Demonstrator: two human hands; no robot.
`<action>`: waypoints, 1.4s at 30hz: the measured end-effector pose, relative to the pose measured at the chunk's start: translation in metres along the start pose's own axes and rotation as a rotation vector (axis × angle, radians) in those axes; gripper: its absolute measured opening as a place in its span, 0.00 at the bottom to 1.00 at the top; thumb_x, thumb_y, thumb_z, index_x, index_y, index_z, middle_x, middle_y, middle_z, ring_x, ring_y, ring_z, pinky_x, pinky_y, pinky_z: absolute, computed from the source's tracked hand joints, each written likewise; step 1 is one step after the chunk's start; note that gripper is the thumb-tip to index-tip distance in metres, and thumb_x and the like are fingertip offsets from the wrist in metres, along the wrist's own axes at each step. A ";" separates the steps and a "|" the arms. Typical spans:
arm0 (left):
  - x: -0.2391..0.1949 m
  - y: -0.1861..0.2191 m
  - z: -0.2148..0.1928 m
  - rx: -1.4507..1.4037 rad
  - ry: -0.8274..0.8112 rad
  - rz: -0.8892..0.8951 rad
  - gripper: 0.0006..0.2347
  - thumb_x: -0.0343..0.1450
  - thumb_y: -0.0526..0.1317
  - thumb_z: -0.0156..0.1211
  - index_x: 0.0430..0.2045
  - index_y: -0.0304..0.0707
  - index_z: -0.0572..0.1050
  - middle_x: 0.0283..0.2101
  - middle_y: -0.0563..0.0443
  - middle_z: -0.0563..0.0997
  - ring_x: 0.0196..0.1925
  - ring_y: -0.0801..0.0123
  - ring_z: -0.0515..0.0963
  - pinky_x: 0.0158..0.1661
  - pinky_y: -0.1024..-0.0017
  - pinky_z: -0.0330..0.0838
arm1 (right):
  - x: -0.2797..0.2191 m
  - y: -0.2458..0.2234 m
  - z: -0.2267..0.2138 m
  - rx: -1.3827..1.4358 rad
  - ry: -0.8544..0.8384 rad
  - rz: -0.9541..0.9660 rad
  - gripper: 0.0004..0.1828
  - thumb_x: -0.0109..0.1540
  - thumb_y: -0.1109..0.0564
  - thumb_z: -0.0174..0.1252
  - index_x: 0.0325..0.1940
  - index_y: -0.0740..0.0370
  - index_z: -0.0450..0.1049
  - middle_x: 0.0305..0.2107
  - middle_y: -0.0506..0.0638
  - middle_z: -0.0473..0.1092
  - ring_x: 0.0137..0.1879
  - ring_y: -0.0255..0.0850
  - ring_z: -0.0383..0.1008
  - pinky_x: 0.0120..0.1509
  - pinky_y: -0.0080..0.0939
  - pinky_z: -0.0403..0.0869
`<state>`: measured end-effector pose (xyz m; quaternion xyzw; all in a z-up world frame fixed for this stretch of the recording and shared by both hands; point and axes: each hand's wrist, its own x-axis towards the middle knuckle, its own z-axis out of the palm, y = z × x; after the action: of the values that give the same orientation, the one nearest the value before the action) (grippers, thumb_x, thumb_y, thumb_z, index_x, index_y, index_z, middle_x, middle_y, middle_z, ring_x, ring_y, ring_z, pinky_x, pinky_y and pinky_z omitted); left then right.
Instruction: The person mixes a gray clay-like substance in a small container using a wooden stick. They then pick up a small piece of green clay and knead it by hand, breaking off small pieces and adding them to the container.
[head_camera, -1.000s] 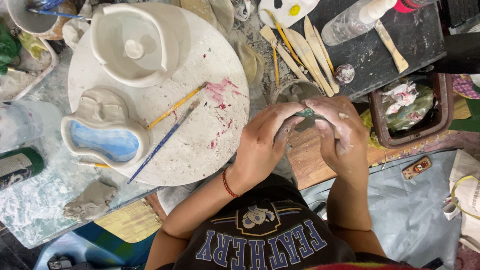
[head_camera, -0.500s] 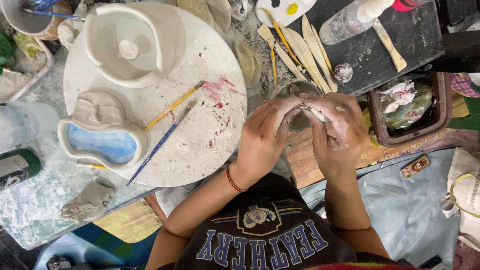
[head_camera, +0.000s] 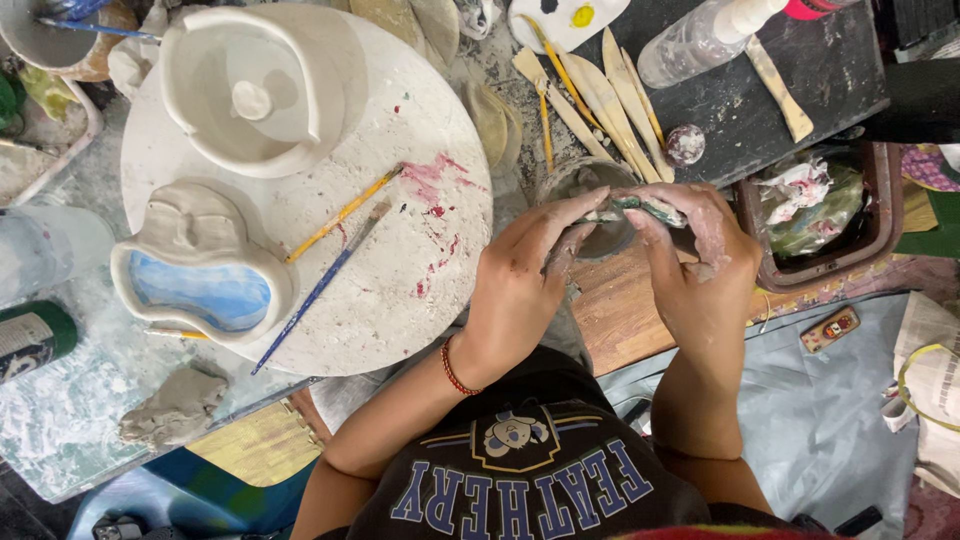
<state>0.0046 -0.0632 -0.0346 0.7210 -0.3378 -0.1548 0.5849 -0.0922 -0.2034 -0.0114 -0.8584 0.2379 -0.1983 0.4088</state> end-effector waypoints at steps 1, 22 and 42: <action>0.000 -0.001 0.001 -0.001 0.000 -0.002 0.14 0.75 0.28 0.63 0.55 0.37 0.75 0.54 0.47 0.82 0.53 0.57 0.84 0.54 0.69 0.80 | 0.000 -0.001 -0.001 -0.008 -0.006 -0.007 0.11 0.68 0.72 0.64 0.54 0.68 0.76 0.46 0.56 0.77 0.48 0.38 0.78 0.55 0.36 0.75; -0.007 -0.002 -0.007 -0.120 -0.096 0.001 0.19 0.70 0.28 0.67 0.56 0.35 0.73 0.60 0.43 0.78 0.62 0.55 0.82 0.60 0.66 0.79 | -0.008 0.009 0.004 0.446 -0.084 0.010 0.11 0.64 0.66 0.64 0.51 0.63 0.78 0.46 0.50 0.71 0.55 0.38 0.70 0.56 0.37 0.75; -0.005 0.015 -0.013 0.105 0.025 0.004 0.16 0.73 0.26 0.62 0.56 0.37 0.74 0.52 0.42 0.81 0.51 0.52 0.84 0.50 0.64 0.80 | -0.007 0.010 0.007 0.036 -0.040 -0.042 0.11 0.69 0.70 0.59 0.54 0.64 0.76 0.44 0.53 0.74 0.48 0.38 0.73 0.53 0.36 0.72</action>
<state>0.0041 -0.0518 -0.0176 0.7519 -0.3396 -0.1266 0.5507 -0.0964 -0.2004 -0.0242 -0.8595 0.2080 -0.1937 0.4248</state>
